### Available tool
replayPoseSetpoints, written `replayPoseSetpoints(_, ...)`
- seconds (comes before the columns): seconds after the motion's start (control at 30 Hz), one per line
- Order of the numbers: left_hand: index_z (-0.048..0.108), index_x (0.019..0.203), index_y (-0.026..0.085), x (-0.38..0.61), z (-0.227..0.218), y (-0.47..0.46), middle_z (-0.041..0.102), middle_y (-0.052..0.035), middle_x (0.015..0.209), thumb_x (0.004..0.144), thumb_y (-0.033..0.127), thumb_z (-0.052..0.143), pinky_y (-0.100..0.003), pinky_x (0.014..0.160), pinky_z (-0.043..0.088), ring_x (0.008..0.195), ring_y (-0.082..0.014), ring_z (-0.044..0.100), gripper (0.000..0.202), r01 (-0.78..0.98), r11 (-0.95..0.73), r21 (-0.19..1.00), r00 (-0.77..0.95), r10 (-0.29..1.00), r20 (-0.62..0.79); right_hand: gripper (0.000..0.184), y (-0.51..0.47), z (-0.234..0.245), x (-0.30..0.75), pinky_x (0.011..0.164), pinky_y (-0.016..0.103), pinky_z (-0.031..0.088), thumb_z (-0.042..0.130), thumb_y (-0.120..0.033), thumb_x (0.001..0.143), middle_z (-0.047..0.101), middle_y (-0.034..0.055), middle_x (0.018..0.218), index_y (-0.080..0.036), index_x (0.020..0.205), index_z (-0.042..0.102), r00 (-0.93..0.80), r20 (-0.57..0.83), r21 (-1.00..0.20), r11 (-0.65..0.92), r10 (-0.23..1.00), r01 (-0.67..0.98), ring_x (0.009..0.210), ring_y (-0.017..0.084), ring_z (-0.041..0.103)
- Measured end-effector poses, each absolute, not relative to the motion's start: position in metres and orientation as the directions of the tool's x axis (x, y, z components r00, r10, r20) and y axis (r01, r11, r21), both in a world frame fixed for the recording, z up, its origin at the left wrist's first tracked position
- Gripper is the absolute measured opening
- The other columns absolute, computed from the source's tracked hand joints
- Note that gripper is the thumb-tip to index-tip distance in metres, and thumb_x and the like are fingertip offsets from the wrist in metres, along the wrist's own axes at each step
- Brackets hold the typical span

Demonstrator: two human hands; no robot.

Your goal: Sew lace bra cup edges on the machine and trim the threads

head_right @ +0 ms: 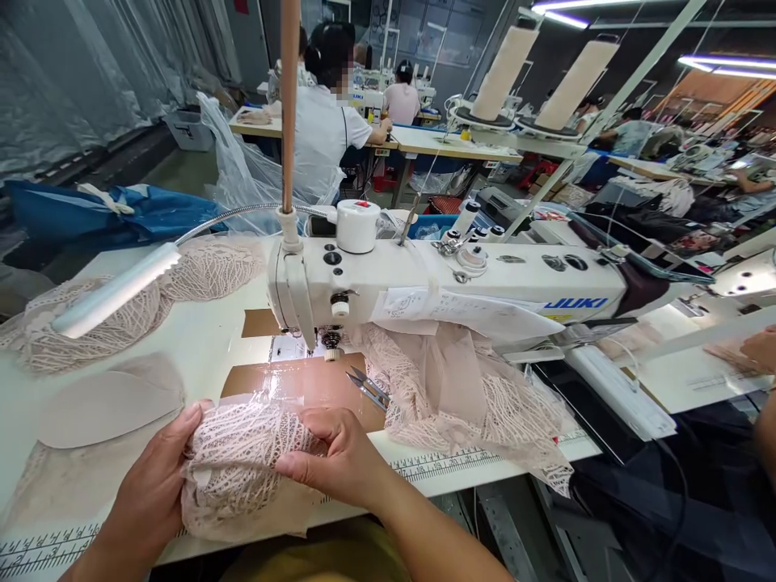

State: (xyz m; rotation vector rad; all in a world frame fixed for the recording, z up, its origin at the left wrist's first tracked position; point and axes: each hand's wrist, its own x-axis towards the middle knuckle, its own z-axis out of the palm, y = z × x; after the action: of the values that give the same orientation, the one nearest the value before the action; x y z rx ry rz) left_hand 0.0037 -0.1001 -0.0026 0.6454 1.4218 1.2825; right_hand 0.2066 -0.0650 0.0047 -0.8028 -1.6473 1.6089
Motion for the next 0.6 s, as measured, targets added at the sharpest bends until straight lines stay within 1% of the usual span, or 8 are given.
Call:
replayPoseSetpoints(0.1,0.056,0.061,0.022,0.008,-0.001,-0.100,0.062,0.0018,0.062,0.076,0.050,0.066,-0.025,0.058,0.048,0.067,-0.0194,0.059,0.033,-0.368,0.336,0.867,-0.129,0.905,-0.406,0.036,-0.068,0.004,0.203,0.053,0.023,0.027,0.066,-0.042,0.077,0.039,-0.0029,0.063,-0.017,0.060,0.048,-0.568,-0.022,-0.996,-0.064,0.823,-0.054,0.058,0.010,0.035)
replayPoseSetpoints(0.2,0.058,0.065,0.022,0.007,0.001,-0.099,0.064,0.0007,0.065,0.077,0.047,0.066,-0.027,0.065,0.050,0.076,-0.0231,0.063,0.029,-0.455,0.371,0.810,-0.065,0.893,-0.445,0.042,-0.069,0.003,0.201,0.050,0.023,0.023,0.069,-0.046,0.073,0.034,-0.0044,0.058,-0.017,0.056,0.044,-0.501,-0.051,-0.998,-0.066,0.864,-0.013,0.055,0.009,0.031)
replayPoseSetpoints(0.27,0.064,0.076,0.021,0.005,0.002,-0.099,0.067,-0.0013,0.071,0.078,0.051,0.062,-0.031,0.072,0.052,0.083,-0.0258,0.064,0.030,-0.493,0.368,0.788,-0.061,0.889,-0.453,0.043,-0.069,0.004,0.201,0.050,0.023,0.023,0.068,-0.047,0.073,0.033,-0.0047,0.055,-0.017,0.054,0.043,-0.436,-0.003,-1.000,-0.017,0.900,-0.027,0.053,0.009,0.030)
replayPoseSetpoints(0.37,0.065,0.104,0.018,0.005,0.004,-0.104,0.071,-0.0079,0.089,0.074,0.061,0.059,-0.038,0.082,0.050,0.097,-0.0309,0.062,0.052,-0.597,0.401,0.695,0.115,0.900,-0.421,0.041,-0.068,0.005,0.200,0.052,0.025,0.030,0.066,-0.047,0.075,0.039,-0.0028,0.056,-0.018,0.053,0.047,-0.388,0.075,-0.996,0.049,0.918,-0.077,0.055,0.011,0.036)
replayPoseSetpoints(0.4,0.063,0.112,0.018,0.007,0.005,-0.107,0.071,-0.0094,0.095,0.072,0.058,0.063,-0.039,0.085,0.049,0.100,-0.0318,0.061,0.057,-0.613,0.428,0.664,0.184,0.895,-0.407,0.041,-0.068,0.005,0.199,0.053,0.025,0.031,0.066,-0.046,0.075,0.040,-0.0023,0.056,-0.018,0.052,0.048,-0.394,0.090,-0.995,0.063,0.915,-0.081,0.056,0.012,0.038)
replayPoseSetpoints(0.47,0.060,0.120,0.019,0.011,0.005,-0.112,0.071,-0.0096,0.097,0.069,0.042,0.072,-0.039,0.087,0.049,0.100,-0.0315,0.062,0.057,-0.607,0.484,0.631,0.272,0.872,-0.407,0.042,-0.068,0.004,0.197,0.052,0.025,0.030,0.070,-0.042,0.073,0.039,-0.0028,0.053,-0.017,0.048,0.046,-0.418,0.100,-0.994,0.074,0.903,-0.078,0.054,0.011,0.037)
replayPoseSetpoints(0.53,0.065,0.112,0.017,0.015,0.004,-0.116,0.072,-0.0072,0.085,0.067,0.024,0.073,-0.036,0.082,0.051,0.088,-0.0288,0.066,0.046,-0.612,0.509,0.605,0.270,0.854,-0.445,0.044,-0.070,0.001,0.196,0.050,0.024,0.026,0.074,-0.038,0.070,0.034,-0.0043,0.051,-0.017,0.046,0.043,-0.460,0.054,-0.993,-0.002,0.886,-0.120,0.051,0.009,0.033)
replayPoseSetpoints(0.6,0.072,0.092,0.014,0.015,0.001,-0.118,0.069,-0.0035,0.069,0.064,0.014,0.071,-0.033,0.073,0.053,0.072,-0.0242,0.067,0.029,-0.649,0.512,0.563,0.239,0.840,-0.488,0.041,-0.073,-0.002,0.196,0.048,0.023,0.025,0.077,-0.038,0.066,0.035,-0.0052,0.050,-0.017,0.048,0.047,-0.477,-0.026,-0.967,-0.143,0.879,-0.212,0.049,0.008,0.031)
